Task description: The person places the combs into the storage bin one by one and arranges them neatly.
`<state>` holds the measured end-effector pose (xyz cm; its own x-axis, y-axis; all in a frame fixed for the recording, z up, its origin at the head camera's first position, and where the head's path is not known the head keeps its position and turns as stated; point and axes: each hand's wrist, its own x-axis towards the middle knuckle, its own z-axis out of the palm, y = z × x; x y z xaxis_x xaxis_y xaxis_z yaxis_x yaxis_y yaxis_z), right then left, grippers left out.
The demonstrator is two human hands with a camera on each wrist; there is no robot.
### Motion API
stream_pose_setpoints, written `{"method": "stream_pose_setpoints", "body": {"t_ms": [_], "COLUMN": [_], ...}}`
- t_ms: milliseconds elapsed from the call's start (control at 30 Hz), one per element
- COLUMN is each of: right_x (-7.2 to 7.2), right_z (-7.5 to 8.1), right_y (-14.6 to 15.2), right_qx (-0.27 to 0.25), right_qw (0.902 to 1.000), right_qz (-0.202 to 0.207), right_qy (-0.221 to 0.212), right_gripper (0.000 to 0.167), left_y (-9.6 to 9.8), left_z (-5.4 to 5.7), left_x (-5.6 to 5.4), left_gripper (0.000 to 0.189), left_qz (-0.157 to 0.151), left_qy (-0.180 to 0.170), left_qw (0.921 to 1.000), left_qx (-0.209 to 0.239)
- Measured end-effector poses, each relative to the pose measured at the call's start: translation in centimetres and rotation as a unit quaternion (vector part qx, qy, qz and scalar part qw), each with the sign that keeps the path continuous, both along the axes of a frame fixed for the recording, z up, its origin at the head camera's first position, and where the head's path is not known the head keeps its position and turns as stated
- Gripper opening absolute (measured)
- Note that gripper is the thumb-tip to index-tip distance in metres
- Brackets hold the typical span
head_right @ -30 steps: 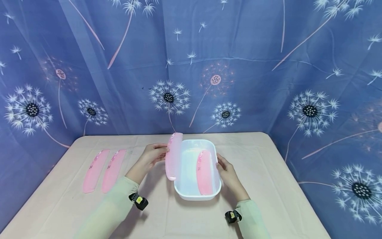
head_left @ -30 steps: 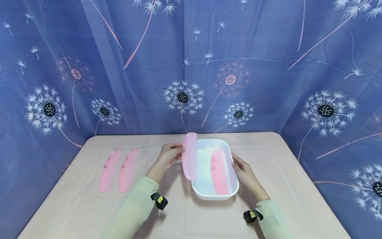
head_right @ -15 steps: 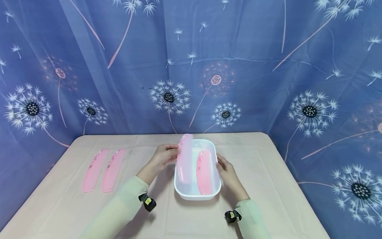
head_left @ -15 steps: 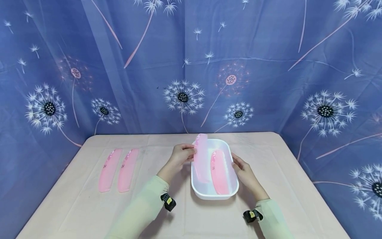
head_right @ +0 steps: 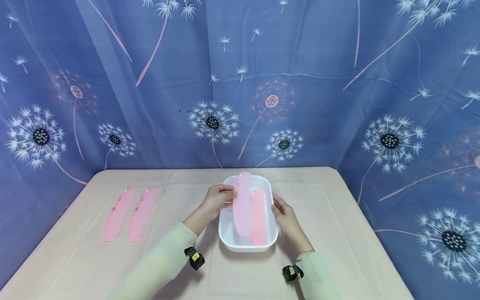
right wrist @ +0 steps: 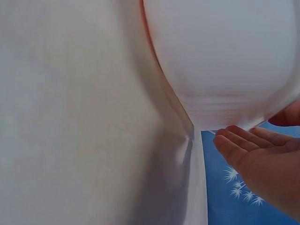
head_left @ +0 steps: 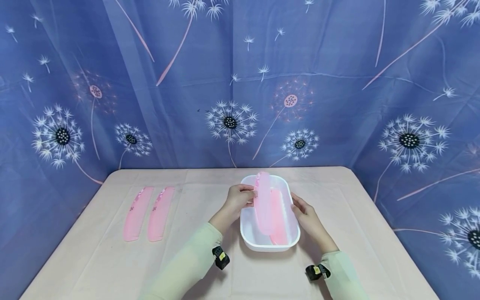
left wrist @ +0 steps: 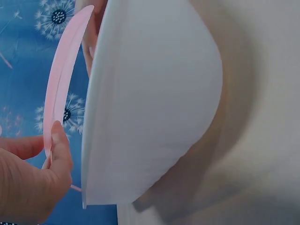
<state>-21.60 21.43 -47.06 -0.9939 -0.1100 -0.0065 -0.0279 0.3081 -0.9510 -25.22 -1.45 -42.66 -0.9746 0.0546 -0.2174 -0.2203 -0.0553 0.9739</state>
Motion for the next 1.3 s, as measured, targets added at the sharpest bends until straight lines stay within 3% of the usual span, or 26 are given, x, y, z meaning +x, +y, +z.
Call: {"method": "stream_pose_setpoints", "body": {"t_ms": [467,1300], "right_x": [0.1,-0.2], "right_z": [-0.1,-0.3], "right_y": [0.1,0.0], "right_qx": [-0.005,-0.007], "right_qw": [1.0,0.9999], "right_qz": [0.0,-0.004], "right_qy": [0.007,0.014], "right_gripper": [0.048,0.048], "left_y": [1.8,4.0], "left_z": [-0.9,-2.3], "left_x": [0.1,0.7], "left_gripper": [0.021,0.02], "left_qz": [0.001,-0.006], "left_qy": [0.002,-0.008], "left_qw": [0.9999,0.9987], "left_qx": [0.014,-0.049]}}
